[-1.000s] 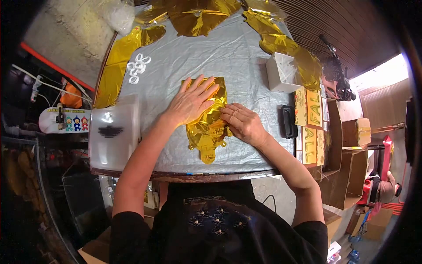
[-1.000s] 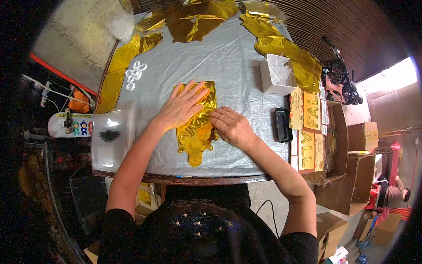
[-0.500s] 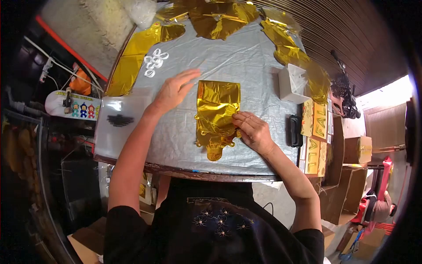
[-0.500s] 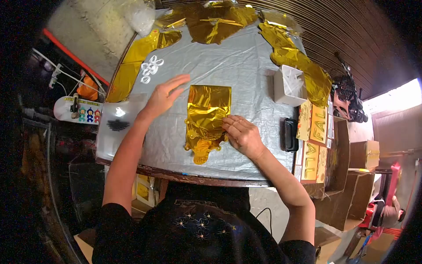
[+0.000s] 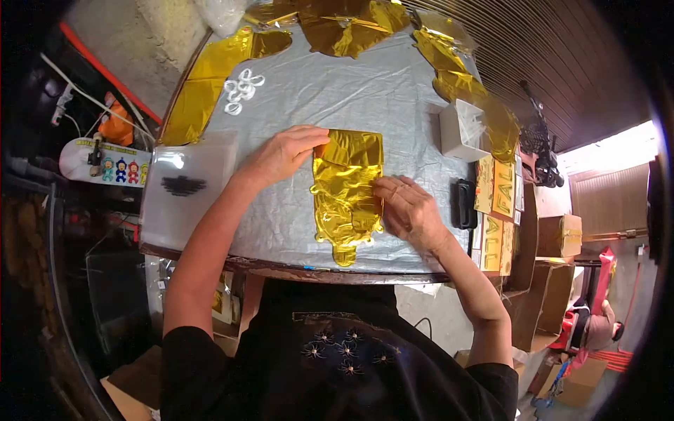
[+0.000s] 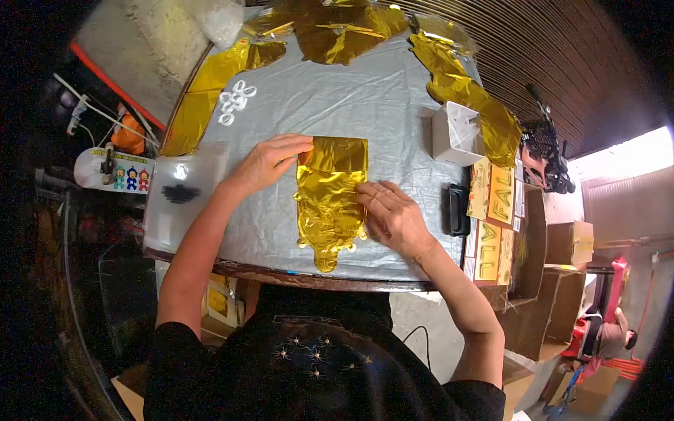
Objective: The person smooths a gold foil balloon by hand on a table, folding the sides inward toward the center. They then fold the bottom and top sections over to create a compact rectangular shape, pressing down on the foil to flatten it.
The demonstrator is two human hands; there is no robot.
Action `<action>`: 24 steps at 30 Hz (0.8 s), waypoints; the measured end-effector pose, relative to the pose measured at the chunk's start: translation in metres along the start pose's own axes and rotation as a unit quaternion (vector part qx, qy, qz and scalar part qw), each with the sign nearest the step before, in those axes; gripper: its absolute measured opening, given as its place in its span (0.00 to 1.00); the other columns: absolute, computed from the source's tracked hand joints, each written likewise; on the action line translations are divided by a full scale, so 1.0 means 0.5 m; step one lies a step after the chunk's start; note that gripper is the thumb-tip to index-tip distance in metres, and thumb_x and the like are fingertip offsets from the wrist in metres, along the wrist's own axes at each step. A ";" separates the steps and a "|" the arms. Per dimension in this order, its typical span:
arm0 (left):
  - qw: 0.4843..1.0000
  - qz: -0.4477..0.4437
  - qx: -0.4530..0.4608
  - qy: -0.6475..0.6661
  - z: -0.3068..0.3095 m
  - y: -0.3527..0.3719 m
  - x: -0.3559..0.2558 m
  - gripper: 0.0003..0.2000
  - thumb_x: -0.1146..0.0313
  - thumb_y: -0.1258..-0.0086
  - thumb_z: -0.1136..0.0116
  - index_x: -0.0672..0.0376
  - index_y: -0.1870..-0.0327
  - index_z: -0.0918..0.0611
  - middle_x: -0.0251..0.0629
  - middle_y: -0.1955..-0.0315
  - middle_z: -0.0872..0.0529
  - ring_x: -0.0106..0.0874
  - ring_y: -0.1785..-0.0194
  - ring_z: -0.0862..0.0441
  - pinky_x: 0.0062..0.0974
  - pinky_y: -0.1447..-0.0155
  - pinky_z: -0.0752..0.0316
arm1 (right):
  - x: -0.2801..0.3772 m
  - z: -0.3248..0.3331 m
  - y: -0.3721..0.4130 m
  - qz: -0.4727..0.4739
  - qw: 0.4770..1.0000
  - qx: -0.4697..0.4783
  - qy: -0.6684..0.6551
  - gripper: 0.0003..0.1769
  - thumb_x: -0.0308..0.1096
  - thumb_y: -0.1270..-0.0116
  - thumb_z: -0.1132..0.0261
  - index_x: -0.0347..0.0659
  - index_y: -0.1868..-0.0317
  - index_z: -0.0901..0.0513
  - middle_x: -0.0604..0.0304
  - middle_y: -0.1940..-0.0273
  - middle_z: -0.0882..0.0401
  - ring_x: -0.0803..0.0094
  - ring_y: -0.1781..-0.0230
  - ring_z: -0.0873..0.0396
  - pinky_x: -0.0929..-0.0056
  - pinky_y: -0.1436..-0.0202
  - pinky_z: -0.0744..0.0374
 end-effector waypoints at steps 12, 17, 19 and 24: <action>0.999 -0.029 0.006 -0.023 -0.007 -0.009 -0.033 0.21 0.80 0.30 0.37 0.59 0.36 0.15 0.43 0.35 0.14 0.43 0.28 0.20 0.39 0.25 0.23 | -0.160 -0.046 -0.083 -0.020 1.000 0.015 -0.001 0.22 0.22 0.30 0.34 0.40 0.35 0.17 0.54 0.34 0.16 0.54 0.29 0.21 0.51 0.21 0.27; 0.986 -0.135 0.007 -0.093 -0.012 -0.019 -0.058 0.20 0.79 0.33 0.37 0.57 0.39 0.13 0.41 0.37 0.12 0.40 0.30 0.18 0.37 0.26 0.22 | -0.172 -0.061 -0.080 -0.013 0.999 0.026 -0.018 0.21 0.25 0.29 0.34 0.41 0.36 0.16 0.57 0.31 0.18 0.58 0.27 0.23 0.51 0.20 0.29; 0.987 -0.139 0.008 -0.082 -0.020 -0.024 -0.058 0.20 0.79 0.33 0.36 0.57 0.39 0.12 0.40 0.37 0.12 0.39 0.29 0.18 0.37 0.26 0.22 | -0.174 -0.063 -0.077 -0.015 0.999 0.021 -0.030 0.21 0.25 0.29 0.34 0.41 0.36 0.16 0.57 0.32 0.17 0.58 0.27 0.23 0.51 0.20 0.29; 0.991 -0.132 0.029 -0.024 -0.029 -0.032 -0.047 0.22 0.81 0.34 0.36 0.57 0.39 0.12 0.44 0.38 0.12 0.43 0.30 0.18 0.39 0.27 0.21 | -0.166 -0.055 -0.078 -0.008 0.999 0.000 -0.041 0.23 0.21 0.34 0.33 0.39 0.38 0.15 0.54 0.35 0.15 0.53 0.29 0.21 0.51 0.22 0.28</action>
Point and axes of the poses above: each hand's wrist, its own y-axis away from the middle knuckle, its own z-axis out of the back of the hand, x = y × z, the point moved 7 cm from there along -y, towards the middle knuckle
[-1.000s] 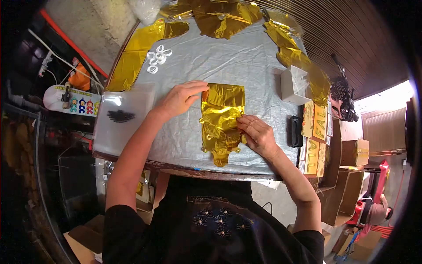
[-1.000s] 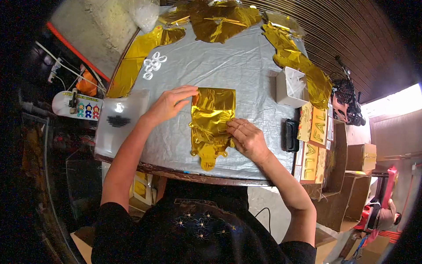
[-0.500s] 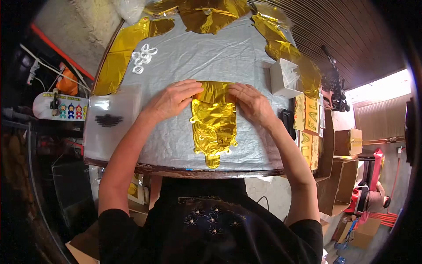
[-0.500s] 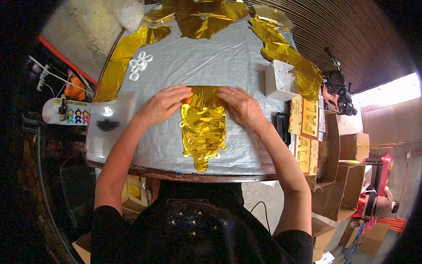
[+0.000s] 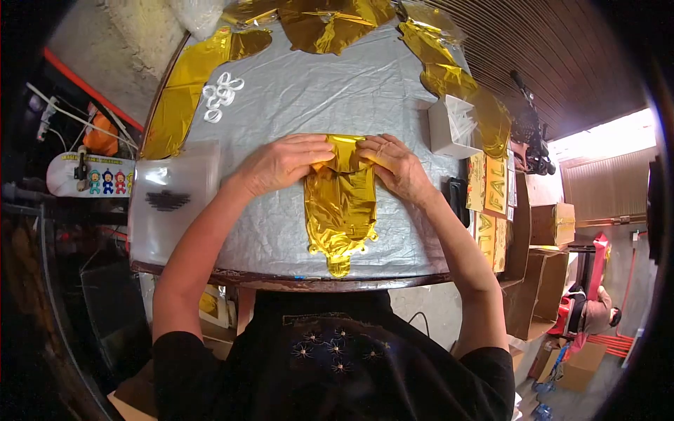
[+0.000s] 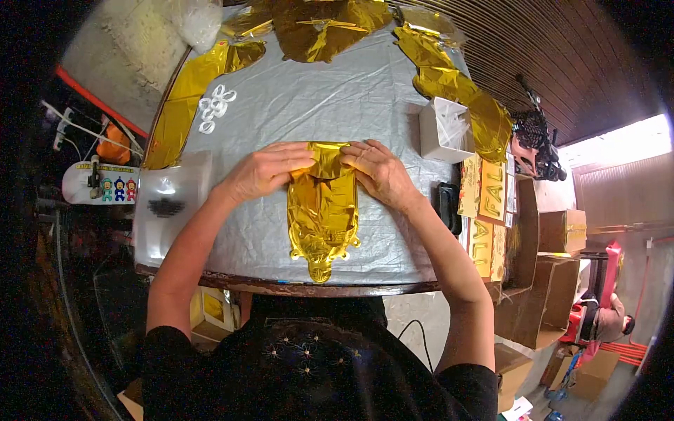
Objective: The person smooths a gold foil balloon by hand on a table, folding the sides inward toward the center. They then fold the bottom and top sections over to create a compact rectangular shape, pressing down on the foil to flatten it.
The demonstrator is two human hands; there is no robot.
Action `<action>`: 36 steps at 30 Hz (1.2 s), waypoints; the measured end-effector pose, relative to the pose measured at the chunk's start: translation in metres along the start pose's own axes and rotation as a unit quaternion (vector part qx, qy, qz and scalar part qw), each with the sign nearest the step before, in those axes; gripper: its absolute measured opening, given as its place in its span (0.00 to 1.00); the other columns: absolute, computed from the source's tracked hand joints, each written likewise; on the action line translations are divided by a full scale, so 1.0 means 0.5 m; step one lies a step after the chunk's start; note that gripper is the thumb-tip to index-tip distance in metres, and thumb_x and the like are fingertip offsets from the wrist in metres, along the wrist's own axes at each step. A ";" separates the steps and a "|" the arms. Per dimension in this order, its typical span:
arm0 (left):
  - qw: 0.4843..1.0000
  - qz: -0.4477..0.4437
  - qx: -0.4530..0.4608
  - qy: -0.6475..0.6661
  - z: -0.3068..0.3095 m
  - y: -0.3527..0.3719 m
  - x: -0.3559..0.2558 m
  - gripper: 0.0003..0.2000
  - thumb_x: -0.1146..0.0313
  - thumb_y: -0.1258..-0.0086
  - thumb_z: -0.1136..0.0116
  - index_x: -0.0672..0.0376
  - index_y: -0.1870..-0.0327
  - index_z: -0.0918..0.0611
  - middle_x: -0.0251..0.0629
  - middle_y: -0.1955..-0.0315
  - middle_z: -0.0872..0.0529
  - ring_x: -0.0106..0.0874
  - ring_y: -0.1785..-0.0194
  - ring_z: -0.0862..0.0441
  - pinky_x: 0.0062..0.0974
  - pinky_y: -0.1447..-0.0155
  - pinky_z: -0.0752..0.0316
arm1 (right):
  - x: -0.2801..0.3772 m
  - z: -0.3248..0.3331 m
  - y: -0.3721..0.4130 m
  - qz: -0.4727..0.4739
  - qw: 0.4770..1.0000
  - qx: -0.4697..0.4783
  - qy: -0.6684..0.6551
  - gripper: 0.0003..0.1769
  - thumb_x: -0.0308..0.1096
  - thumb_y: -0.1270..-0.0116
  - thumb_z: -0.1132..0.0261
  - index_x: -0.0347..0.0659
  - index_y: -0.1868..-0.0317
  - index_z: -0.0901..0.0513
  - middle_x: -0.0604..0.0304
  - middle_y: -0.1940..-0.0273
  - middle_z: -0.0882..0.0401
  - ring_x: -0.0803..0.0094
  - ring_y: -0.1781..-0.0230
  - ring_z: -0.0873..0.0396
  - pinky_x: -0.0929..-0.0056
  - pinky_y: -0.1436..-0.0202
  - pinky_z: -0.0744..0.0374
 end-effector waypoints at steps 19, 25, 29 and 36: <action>0.888 0.337 -0.232 0.210 0.043 0.018 0.213 0.19 0.69 0.18 0.39 0.65 0.30 0.20 0.41 0.42 0.10 0.25 0.43 0.13 0.26 0.40 0.18 | -0.151 -0.041 -0.094 -0.419 0.859 -0.075 -0.284 0.17 0.34 0.22 0.32 0.26 0.45 0.14 0.55 0.55 0.08 0.70 0.54 0.13 0.70 0.45 0.18; 0.947 0.270 -0.171 0.021 0.056 0.016 0.149 0.08 0.74 0.27 0.33 0.64 0.52 0.10 0.42 0.50 0.08 0.41 0.48 0.10 0.33 0.41 0.17 | -0.008 -0.045 -0.085 -0.181 0.965 -0.150 0.113 0.34 0.40 0.23 0.34 0.24 0.26 0.31 0.29 0.25 0.32 0.35 0.25 0.32 0.45 0.20 0.34; 0.967 0.221 -0.128 -0.020 0.043 -0.001 0.118 0.08 0.74 0.31 0.30 0.64 0.54 0.10 0.43 0.51 0.08 0.46 0.48 0.12 0.37 0.40 0.19 | 0.056 -0.113 -0.086 -0.188 0.978 -0.040 0.077 0.39 0.44 0.20 0.37 0.23 0.22 0.37 0.30 0.19 0.42 0.38 0.16 0.43 0.45 0.14 0.44; 0.967 0.217 -0.126 -0.029 0.023 0.006 0.116 0.09 0.72 0.33 0.27 0.62 0.53 0.10 0.40 0.49 0.08 0.43 0.46 0.14 0.38 0.40 0.19 | 0.062 -0.138 -0.080 -0.187 0.977 -0.041 0.096 0.40 0.45 0.19 0.39 0.22 0.21 0.38 0.33 0.19 0.40 0.41 0.16 0.44 0.48 0.13 0.46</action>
Point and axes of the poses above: each hand's wrist, its own y-axis away from the middle knuckle, its own z-axis out of the back of the hand, x = y × z, the point moved 7 cm from there along -y, towards the middle knuckle
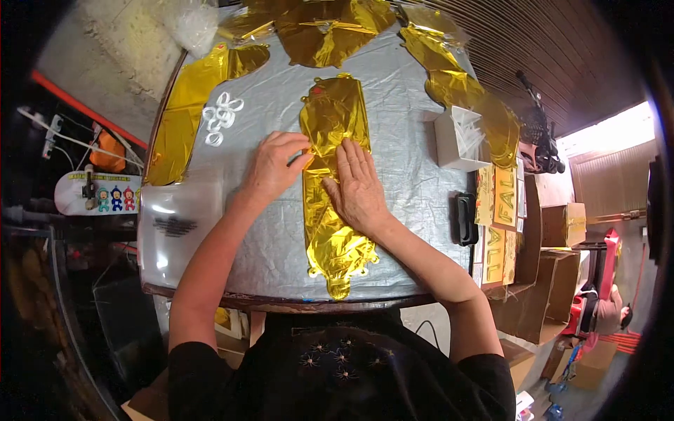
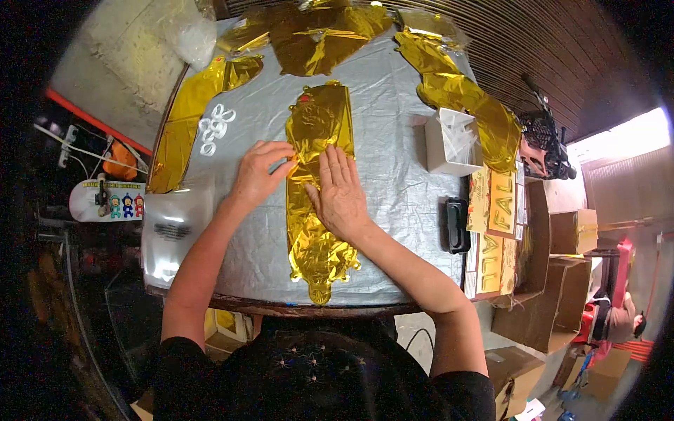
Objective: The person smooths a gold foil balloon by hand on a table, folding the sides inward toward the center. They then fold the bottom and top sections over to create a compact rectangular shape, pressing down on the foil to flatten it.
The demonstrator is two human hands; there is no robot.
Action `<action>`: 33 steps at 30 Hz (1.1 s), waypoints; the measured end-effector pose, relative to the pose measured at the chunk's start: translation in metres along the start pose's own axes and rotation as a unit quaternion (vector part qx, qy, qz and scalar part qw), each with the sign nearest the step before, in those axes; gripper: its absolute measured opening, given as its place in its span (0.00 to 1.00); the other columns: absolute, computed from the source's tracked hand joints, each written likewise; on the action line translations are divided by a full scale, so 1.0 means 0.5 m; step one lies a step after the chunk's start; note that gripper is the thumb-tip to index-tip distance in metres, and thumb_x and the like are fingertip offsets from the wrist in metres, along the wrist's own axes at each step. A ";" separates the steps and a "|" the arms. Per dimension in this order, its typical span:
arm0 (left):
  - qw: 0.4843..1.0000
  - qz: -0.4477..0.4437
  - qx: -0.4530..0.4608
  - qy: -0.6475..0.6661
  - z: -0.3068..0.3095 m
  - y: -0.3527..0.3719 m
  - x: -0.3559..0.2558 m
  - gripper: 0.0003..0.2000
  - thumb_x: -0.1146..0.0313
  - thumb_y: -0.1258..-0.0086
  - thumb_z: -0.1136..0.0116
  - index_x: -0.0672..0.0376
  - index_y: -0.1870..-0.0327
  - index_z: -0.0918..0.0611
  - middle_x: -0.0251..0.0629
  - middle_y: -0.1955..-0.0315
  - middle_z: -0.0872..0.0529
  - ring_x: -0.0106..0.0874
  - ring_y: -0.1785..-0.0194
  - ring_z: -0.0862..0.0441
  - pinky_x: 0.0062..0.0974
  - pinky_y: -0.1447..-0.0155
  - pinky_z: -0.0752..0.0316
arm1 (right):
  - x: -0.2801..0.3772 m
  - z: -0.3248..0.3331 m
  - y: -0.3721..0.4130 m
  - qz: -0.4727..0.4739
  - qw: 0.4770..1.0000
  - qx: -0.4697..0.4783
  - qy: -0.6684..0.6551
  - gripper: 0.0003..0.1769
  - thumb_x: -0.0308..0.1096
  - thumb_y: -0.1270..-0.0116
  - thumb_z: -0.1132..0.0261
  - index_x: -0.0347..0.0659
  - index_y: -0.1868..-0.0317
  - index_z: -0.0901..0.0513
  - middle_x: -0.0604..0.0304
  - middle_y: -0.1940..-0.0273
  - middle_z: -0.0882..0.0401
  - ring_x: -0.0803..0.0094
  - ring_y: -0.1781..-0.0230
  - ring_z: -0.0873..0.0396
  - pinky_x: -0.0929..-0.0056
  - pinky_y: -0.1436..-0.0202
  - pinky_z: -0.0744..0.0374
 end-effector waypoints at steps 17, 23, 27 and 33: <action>1.000 0.008 0.016 -0.018 -0.024 -0.012 -0.024 0.11 0.72 0.33 0.28 0.61 0.51 0.10 0.37 0.48 0.09 0.42 0.45 0.16 0.39 0.38 0.22 | -0.011 0.007 -0.008 -0.013 0.999 0.014 -0.049 0.39 0.45 0.20 0.38 0.25 0.21 0.37 0.34 0.20 0.39 0.41 0.16 0.43 0.47 0.13 0.45; 0.999 0.011 0.022 -0.024 -0.022 -0.009 -0.025 0.10 0.71 0.33 0.28 0.61 0.52 0.10 0.36 0.47 0.10 0.42 0.45 0.16 0.41 0.37 0.24 | -0.035 0.021 -0.019 -0.052 0.996 -0.049 0.043 0.41 0.47 0.18 0.42 0.23 0.20 0.41 0.32 0.19 0.41 0.41 0.15 0.45 0.45 0.13 0.47; 0.998 0.007 0.058 -0.007 -0.025 -0.018 0.000 0.10 0.72 0.33 0.28 0.60 0.52 0.10 0.38 0.48 0.10 0.43 0.45 0.16 0.41 0.38 0.24 | -0.037 -0.012 -0.013 -0.051 0.997 -0.015 0.051 0.41 0.50 0.17 0.45 0.21 0.20 0.41 0.32 0.18 0.42 0.42 0.14 0.46 0.45 0.12 0.49; 0.996 -0.070 -0.015 -0.052 -0.005 -0.149 -0.019 0.10 0.75 0.31 0.33 0.56 0.51 0.10 0.34 0.46 0.10 0.39 0.41 0.17 0.40 0.38 0.25 | -0.037 -0.016 -0.011 -0.047 0.997 -0.010 0.055 0.42 0.51 0.16 0.46 0.21 0.21 0.40 0.32 0.18 0.42 0.42 0.14 0.47 0.45 0.12 0.49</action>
Point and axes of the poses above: each hand's wrist, its own y-axis away from the middle knuckle, its own z-axis out of the back of the hand, x = y × z, the point moved 7 cm from there along -y, towards the middle knuckle
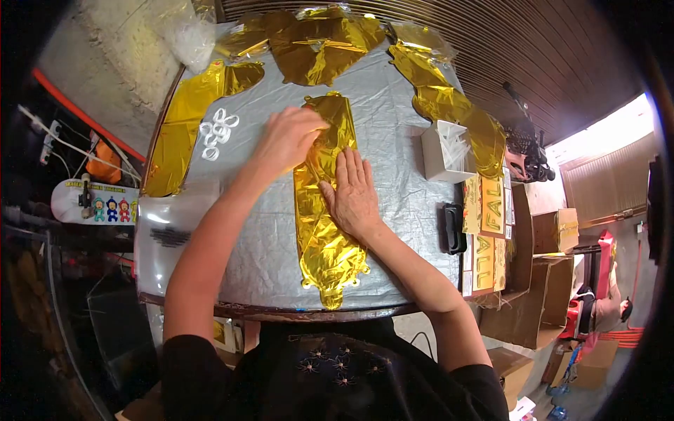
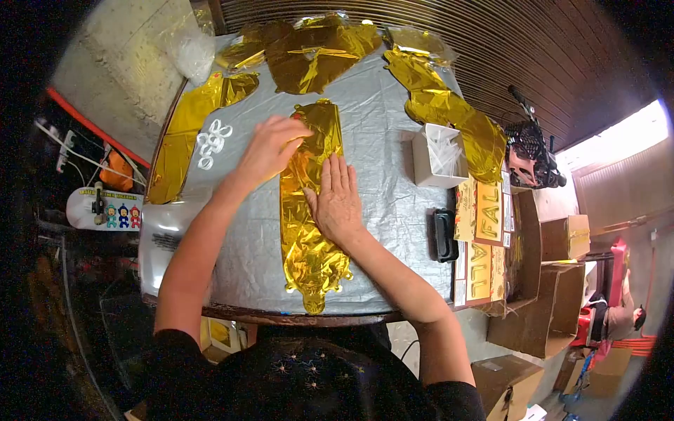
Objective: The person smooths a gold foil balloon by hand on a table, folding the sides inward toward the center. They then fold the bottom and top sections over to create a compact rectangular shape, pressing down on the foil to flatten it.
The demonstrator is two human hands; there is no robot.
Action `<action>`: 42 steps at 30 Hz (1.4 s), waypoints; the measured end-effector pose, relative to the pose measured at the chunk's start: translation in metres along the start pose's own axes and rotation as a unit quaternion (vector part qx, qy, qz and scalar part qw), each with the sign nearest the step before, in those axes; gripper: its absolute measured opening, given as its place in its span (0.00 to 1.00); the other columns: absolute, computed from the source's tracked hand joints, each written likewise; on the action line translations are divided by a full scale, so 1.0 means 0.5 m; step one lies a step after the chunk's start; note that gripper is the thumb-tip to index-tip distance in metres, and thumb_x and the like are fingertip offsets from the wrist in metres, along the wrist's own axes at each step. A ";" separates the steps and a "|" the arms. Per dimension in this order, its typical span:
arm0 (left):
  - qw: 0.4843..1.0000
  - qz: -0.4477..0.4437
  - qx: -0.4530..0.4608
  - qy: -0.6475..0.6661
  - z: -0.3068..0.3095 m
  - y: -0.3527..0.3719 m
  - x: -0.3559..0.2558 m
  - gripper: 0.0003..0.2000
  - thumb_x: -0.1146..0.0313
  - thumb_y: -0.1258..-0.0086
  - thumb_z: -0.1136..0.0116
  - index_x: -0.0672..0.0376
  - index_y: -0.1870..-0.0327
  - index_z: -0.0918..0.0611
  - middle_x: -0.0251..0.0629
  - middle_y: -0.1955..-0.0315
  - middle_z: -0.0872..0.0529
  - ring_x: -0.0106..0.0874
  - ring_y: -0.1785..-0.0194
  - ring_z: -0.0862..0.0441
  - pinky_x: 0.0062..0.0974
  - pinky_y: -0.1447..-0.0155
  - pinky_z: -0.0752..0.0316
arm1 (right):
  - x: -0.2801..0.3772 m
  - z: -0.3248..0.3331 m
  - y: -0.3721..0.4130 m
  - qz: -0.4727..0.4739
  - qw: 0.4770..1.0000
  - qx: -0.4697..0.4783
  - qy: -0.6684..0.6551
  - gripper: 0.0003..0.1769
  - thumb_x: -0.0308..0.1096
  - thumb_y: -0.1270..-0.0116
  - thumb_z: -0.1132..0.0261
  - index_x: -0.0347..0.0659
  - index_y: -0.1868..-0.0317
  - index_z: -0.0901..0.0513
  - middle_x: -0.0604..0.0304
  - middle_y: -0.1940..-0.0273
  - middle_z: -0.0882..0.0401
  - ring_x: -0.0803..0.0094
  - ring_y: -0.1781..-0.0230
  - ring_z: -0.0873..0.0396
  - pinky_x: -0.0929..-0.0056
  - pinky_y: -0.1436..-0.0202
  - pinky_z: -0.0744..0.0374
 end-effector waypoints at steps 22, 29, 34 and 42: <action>0.964 -0.088 0.227 0.104 -0.192 -0.104 0.037 0.17 0.77 0.28 0.43 0.53 0.44 0.09 0.35 0.40 0.11 0.40 0.35 0.18 0.37 0.28 0.24 | 0.021 -0.009 -0.013 0.025 1.000 0.009 0.008 0.43 0.49 0.19 0.41 0.18 0.22 0.40 0.29 0.19 0.43 0.39 0.15 0.46 0.43 0.13 0.46; 0.979 0.016 0.138 0.146 -0.087 -0.130 0.122 0.13 0.71 0.25 0.41 0.56 0.44 0.10 0.44 0.42 0.10 0.44 0.39 0.13 0.36 0.34 0.21 | 0.021 -0.007 -0.009 0.034 0.999 0.012 0.016 0.43 0.50 0.18 0.41 0.19 0.21 0.41 0.31 0.18 0.45 0.38 0.15 0.48 0.45 0.13 0.47; 0.963 0.126 0.235 0.039 -0.058 -0.092 0.175 0.13 0.62 0.30 0.31 0.55 0.50 0.08 0.44 0.56 0.07 0.46 0.49 0.10 0.37 0.43 0.17 | 0.020 -0.006 -0.010 0.033 0.999 0.015 0.007 0.43 0.50 0.18 0.42 0.20 0.21 0.41 0.31 0.18 0.46 0.39 0.15 0.48 0.46 0.12 0.48; 0.931 0.201 0.283 -0.113 -0.061 -0.077 0.185 0.19 0.56 0.46 0.18 0.61 0.61 0.08 0.47 0.62 0.06 0.42 0.56 0.08 0.36 0.48 0.17 | 0.022 -0.003 -0.009 0.033 0.999 0.016 -0.006 0.43 0.50 0.17 0.43 0.20 0.21 0.41 0.31 0.18 0.46 0.39 0.15 0.48 0.46 0.12 0.48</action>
Point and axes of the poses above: each hand's wrist, its own y-axis away from the middle knuckle, its own z-axis out of the back of the hand, x = y × z, the point moved 7 cm from there along -y, towards the middle knuckle
